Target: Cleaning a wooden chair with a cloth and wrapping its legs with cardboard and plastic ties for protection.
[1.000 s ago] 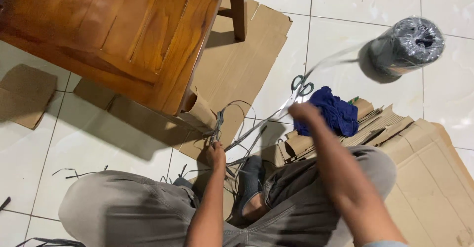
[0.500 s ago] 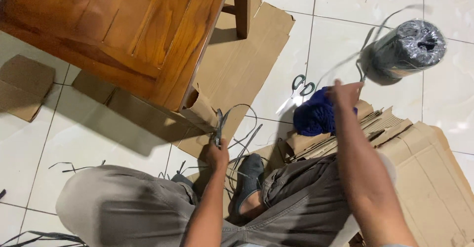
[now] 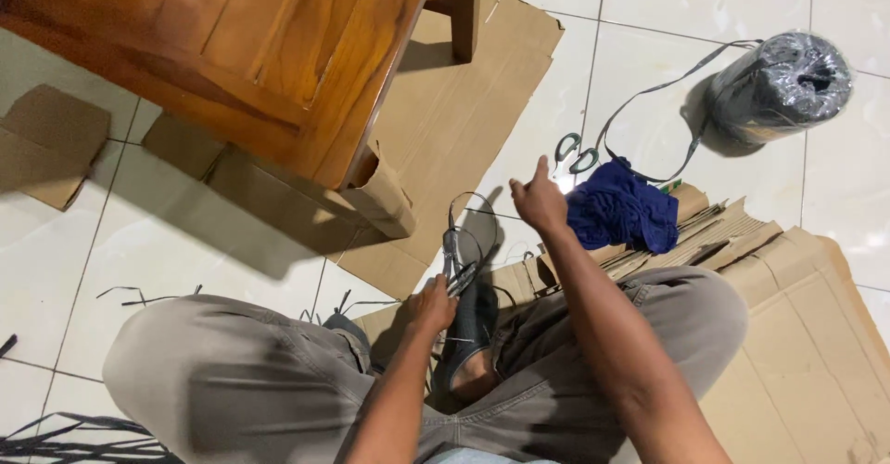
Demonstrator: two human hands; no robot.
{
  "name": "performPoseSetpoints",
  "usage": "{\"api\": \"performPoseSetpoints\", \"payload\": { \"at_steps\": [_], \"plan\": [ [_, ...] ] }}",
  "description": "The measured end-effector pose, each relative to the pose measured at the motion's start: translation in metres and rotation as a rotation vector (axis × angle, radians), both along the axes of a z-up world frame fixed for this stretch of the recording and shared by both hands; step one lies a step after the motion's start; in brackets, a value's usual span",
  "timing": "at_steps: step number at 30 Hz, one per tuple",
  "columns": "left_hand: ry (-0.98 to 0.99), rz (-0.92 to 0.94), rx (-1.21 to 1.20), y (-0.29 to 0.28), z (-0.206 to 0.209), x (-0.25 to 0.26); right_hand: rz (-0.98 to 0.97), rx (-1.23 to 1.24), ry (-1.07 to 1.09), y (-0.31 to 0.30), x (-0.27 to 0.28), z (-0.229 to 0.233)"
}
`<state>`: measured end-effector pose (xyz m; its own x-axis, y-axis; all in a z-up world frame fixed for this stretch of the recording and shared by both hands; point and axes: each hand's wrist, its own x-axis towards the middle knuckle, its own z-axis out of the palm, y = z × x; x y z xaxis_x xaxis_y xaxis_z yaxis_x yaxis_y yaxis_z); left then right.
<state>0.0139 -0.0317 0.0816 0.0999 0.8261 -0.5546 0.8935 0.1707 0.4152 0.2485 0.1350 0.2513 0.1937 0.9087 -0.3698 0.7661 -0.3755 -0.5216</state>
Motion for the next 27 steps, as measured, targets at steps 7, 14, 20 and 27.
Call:
{"api": "performPoseSetpoints", "payload": {
  "at_steps": [7,14,20,27],
  "plan": [
    [-0.246,0.305,-0.179,0.000,-0.032,-0.003,0.153,-0.101,-0.092,-0.011,-0.026,-0.071],
    [-0.194,0.538,-0.096,0.034,-0.023,-0.035,0.376,-0.372,0.007,-0.057,-0.080,-0.096],
    [-0.350,0.679,-0.039,0.043,0.012,-0.046,0.485,-0.394,0.223,-0.096,-0.127,-0.192],
    [-0.266,0.850,0.103,0.040,0.072,-0.062,0.557,-0.154,0.096,-0.114,-0.168,-0.143]
  ]
}}
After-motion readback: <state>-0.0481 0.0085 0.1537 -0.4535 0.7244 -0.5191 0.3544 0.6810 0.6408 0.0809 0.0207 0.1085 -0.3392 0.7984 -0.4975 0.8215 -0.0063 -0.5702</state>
